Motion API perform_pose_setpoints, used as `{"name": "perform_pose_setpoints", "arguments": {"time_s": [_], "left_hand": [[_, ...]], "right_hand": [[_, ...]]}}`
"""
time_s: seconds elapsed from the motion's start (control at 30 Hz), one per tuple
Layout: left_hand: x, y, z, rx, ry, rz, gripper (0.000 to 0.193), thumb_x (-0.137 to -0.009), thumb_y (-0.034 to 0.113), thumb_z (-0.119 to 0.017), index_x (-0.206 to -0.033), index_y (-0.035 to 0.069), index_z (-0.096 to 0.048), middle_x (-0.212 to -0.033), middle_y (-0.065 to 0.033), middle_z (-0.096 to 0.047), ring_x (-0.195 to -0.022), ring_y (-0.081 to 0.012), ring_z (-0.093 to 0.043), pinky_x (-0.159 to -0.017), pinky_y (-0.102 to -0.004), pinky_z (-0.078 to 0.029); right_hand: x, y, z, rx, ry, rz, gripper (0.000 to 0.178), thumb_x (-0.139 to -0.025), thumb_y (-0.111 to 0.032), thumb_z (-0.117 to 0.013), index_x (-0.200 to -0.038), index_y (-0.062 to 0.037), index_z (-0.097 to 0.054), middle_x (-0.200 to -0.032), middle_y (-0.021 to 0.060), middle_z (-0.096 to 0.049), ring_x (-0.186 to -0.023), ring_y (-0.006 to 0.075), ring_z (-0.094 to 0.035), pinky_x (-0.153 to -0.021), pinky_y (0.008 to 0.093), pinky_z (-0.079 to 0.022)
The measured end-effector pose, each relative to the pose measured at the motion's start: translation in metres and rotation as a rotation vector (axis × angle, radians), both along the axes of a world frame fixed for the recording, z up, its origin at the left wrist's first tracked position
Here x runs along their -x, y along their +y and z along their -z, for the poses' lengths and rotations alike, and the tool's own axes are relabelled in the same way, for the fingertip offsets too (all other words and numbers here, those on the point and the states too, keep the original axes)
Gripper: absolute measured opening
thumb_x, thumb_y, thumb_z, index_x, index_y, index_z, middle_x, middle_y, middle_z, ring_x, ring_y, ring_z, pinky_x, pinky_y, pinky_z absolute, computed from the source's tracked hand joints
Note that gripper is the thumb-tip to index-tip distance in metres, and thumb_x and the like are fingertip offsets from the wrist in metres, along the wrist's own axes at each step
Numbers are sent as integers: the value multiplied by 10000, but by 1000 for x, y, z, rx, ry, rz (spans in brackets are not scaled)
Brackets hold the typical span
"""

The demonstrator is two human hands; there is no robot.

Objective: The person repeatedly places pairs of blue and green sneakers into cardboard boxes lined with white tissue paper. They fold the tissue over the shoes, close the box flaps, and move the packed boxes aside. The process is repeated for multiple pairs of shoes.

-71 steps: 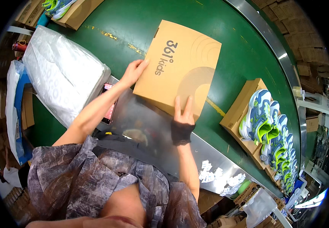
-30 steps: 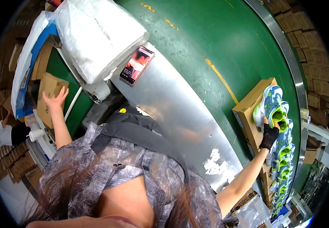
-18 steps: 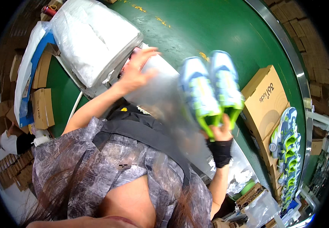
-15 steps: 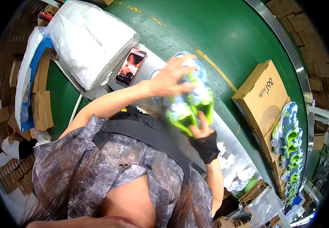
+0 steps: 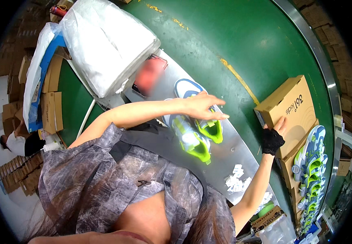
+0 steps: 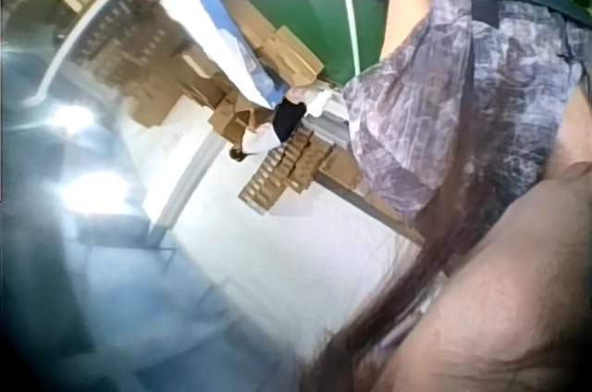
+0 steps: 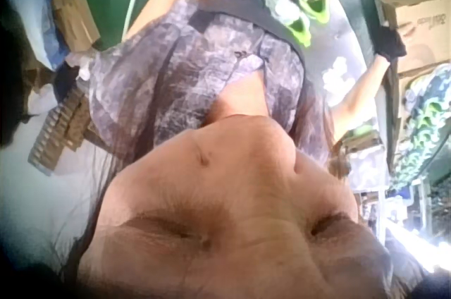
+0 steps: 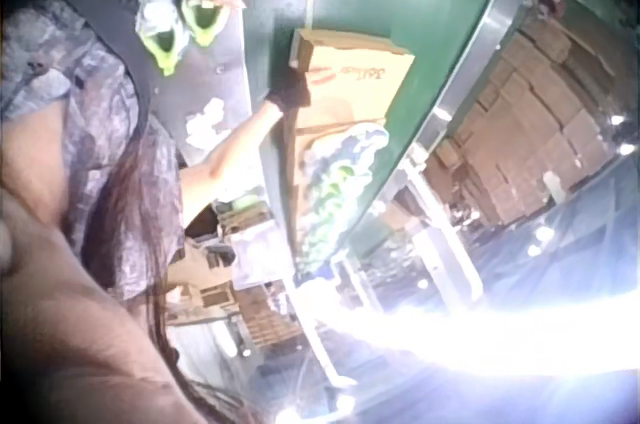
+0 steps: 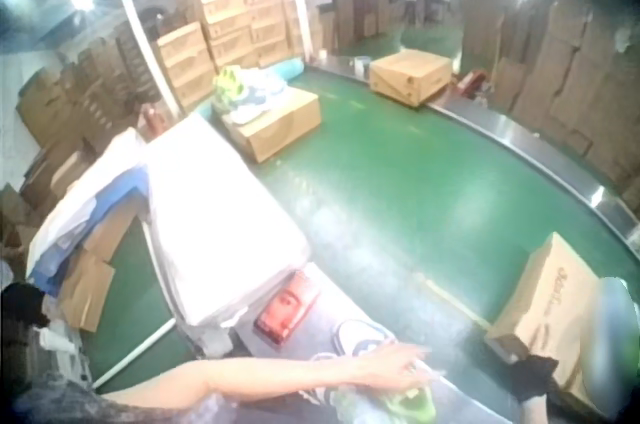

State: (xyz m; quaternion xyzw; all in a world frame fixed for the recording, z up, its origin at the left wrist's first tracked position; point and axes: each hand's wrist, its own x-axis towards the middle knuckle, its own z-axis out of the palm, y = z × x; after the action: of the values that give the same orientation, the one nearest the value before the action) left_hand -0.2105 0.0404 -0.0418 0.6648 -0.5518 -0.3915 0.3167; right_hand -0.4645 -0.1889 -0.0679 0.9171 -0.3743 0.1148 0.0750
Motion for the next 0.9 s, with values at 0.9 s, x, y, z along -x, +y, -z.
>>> {"name": "perform_pose_setpoints", "arguments": {"time_s": [0.9], "left_hand": [[11, -42, -52, 885, -818, -160, 260, -759, 181, -527, -1009, 160, -595, -1140, -29, -554, -1117, -181, -485, -950, -552, -255]], "right_hand": [[-99, 136, -44, -651, -1031, 266, 245, -782, -134, -653, -975, 3, -589, -642, -26, -527, -545, 52, -402, -508, 207, -350]]}}
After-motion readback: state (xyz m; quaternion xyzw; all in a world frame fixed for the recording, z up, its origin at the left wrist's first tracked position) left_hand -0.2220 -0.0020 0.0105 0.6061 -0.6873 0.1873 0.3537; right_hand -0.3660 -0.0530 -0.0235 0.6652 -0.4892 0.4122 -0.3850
